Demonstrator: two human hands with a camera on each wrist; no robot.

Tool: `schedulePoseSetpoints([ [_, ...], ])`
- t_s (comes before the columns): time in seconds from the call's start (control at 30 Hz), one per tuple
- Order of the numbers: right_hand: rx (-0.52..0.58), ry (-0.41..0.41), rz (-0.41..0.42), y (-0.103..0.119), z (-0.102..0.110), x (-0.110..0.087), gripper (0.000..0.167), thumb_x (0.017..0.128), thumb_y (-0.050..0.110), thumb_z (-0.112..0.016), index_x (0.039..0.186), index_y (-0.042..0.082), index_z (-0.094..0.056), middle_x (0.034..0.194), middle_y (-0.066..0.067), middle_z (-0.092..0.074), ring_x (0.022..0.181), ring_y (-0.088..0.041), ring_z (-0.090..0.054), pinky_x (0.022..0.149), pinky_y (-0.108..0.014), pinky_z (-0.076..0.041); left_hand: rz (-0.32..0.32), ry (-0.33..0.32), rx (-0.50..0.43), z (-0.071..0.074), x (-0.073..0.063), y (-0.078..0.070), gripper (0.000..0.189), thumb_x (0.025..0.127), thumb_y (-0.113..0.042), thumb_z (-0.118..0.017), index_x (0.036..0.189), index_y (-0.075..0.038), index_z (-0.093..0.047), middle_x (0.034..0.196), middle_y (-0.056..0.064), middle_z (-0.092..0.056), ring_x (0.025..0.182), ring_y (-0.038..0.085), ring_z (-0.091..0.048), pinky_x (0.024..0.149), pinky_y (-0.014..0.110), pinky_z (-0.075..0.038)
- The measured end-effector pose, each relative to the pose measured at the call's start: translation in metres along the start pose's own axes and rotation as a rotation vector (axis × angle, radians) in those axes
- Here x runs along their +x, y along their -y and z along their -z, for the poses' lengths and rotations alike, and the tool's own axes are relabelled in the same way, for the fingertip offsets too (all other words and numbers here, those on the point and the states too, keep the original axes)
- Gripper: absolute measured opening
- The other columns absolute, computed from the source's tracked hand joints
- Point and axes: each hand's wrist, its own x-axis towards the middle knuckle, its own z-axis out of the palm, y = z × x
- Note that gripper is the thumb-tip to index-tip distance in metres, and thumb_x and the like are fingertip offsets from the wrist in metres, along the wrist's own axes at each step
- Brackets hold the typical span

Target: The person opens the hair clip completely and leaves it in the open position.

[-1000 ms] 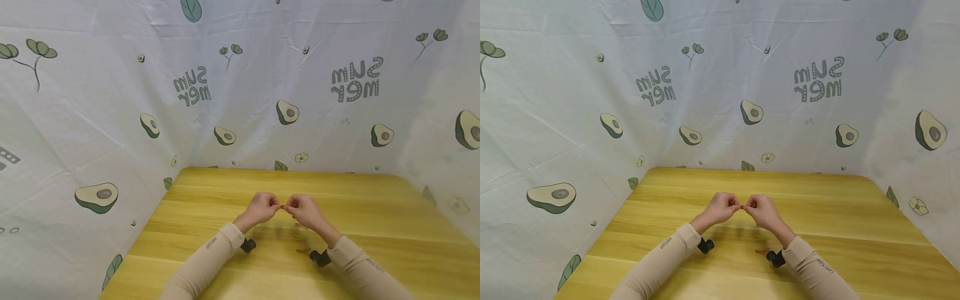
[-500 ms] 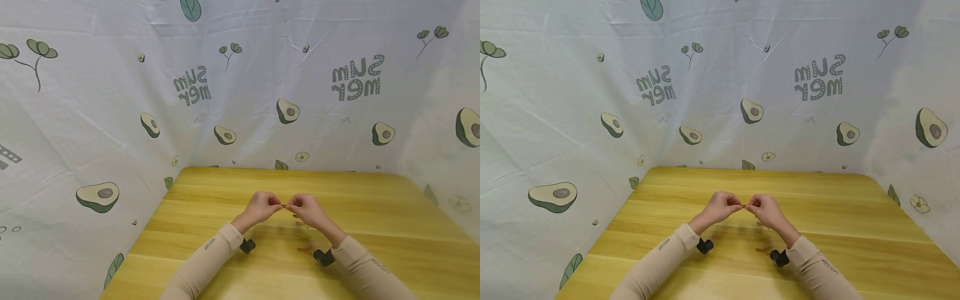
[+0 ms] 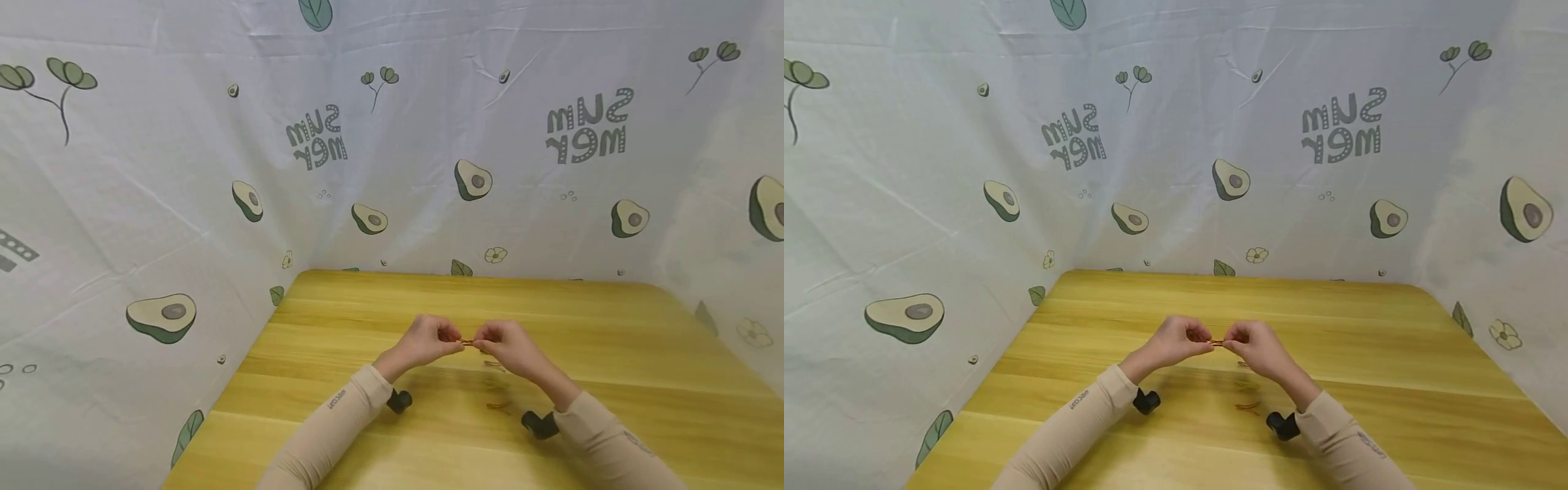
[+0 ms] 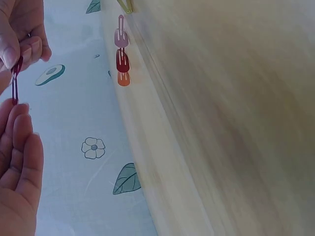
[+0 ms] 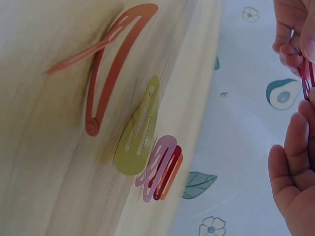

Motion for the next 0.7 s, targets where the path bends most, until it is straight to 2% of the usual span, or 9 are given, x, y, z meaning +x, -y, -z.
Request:
schedulePoseSetpoints([
  [0.3, 0.008, 0.065, 0.008, 0.002, 0.005, -0.017, 0.010, 0.095, 0.006, -0.065, 0.092, -0.003, -0.069, 0.090, -0.016, -0.071, 0.077, -0.016, -0.063, 0.067, -0.027, -0.054, -0.048, 0.069, 0.023, -0.003, -0.004, 0.000, 0.013, 0.086, -0.018, -0.081, 0.095, -0.010, -0.075, 0.087, -0.004, -0.073, 0.077, -0.003, -0.060, 0.070, 0.015, -0.051],
  [0.5, -0.030, 0.093, 0.042, 0.002, 0.008, -0.028, 0.010, 0.095, 0.009, -0.067, 0.091, 0.000, -0.070, 0.088, -0.012, -0.071, 0.076, -0.004, -0.058, 0.068, -0.024, -0.049, -0.068, 0.119, 0.069, -0.005, -0.008, -0.009, 0.016, 0.085, -0.019, -0.082, 0.096, -0.010, -0.075, 0.088, -0.005, -0.073, 0.078, -0.004, -0.059, 0.071, 0.013, -0.050],
  [0.7, 0.009, 0.149, 0.084, 0.000, 0.012, -0.039, 0.010, 0.095, 0.007, -0.067, 0.091, -0.001, -0.070, 0.084, -0.011, -0.070, 0.072, 0.000, -0.056, 0.066, -0.023, -0.049, -0.104, 0.173, 0.119, -0.012, -0.010, -0.016, 0.017, 0.084, -0.018, -0.083, 0.095, -0.008, -0.076, 0.086, -0.005, -0.073, 0.075, -0.006, -0.058, 0.070, 0.011, -0.050],
])
